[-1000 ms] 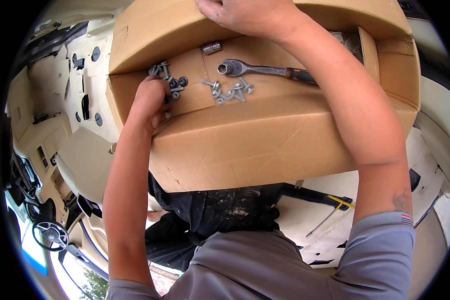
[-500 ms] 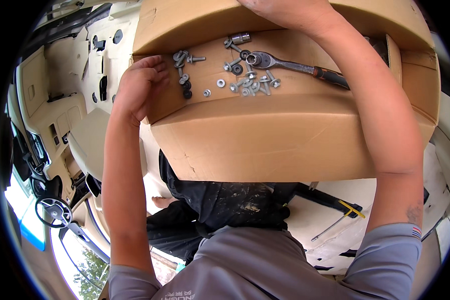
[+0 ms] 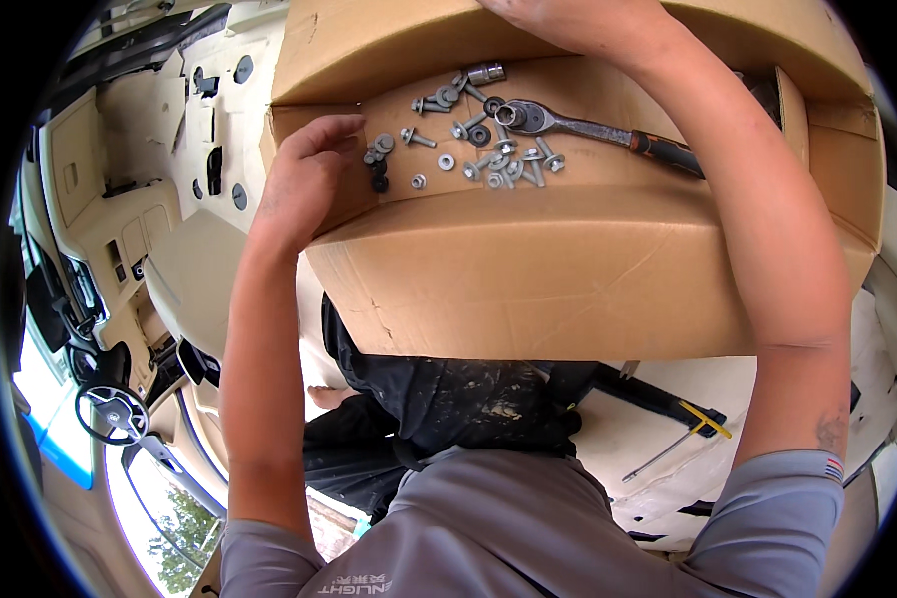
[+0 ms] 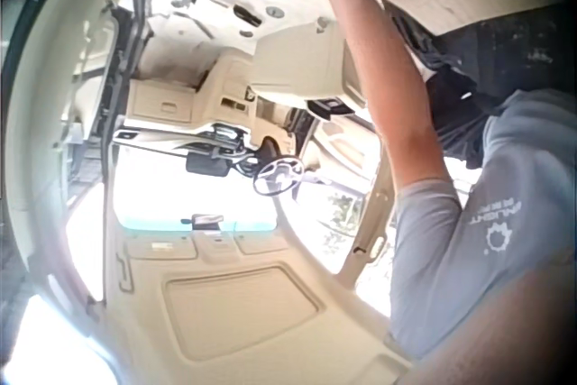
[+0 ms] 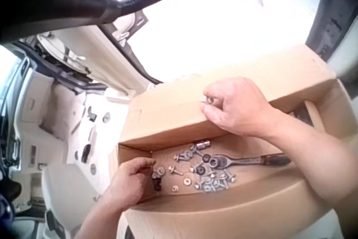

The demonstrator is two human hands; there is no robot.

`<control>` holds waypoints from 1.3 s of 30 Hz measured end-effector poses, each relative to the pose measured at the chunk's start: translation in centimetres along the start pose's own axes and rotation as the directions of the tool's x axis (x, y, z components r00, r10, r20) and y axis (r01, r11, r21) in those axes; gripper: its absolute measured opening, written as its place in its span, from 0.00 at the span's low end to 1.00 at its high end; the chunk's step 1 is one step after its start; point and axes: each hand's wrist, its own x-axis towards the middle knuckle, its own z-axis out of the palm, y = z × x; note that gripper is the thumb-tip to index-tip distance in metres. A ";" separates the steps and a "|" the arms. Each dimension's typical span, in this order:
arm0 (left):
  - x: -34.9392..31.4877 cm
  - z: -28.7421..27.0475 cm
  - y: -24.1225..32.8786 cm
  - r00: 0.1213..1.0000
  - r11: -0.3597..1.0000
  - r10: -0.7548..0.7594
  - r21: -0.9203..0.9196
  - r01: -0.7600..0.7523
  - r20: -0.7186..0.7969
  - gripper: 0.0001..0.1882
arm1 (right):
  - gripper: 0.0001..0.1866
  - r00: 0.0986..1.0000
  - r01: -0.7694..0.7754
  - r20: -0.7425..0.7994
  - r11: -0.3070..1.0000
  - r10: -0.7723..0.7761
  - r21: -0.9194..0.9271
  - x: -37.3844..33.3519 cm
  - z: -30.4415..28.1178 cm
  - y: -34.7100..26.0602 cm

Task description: The person is assembling the interior of a car, specifically the center console area. They use a yellow pry tool to remove a panel, place items into the console, and then reattach the panel using screws and a ratchet. They also install a door handle mechanism.

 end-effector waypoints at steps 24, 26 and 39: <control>4.2 2.7 -1.3 0.869 0.873 -0.486 0.006 0.488 0.094 0.25 | 0.11 0.994 -0.091 0.070 0.995 0.087 0.045 0.6 -0.3 -0.7; 3.8 3.6 -1.3 0.883 0.864 -0.430 -0.199 0.463 0.187 0.25 | 0.12 0.996 -0.068 0.067 0.997 0.064 0.049 0.7 -0.3 -0.5; -16.2 1.7 -6.4 0.673 0.853 0.520 0.290 -0.433 -0.526 0.19 | 0.25 0.970 -0.240 0.039 0.971 0.241 -0.025 -0.9 0.4 2.6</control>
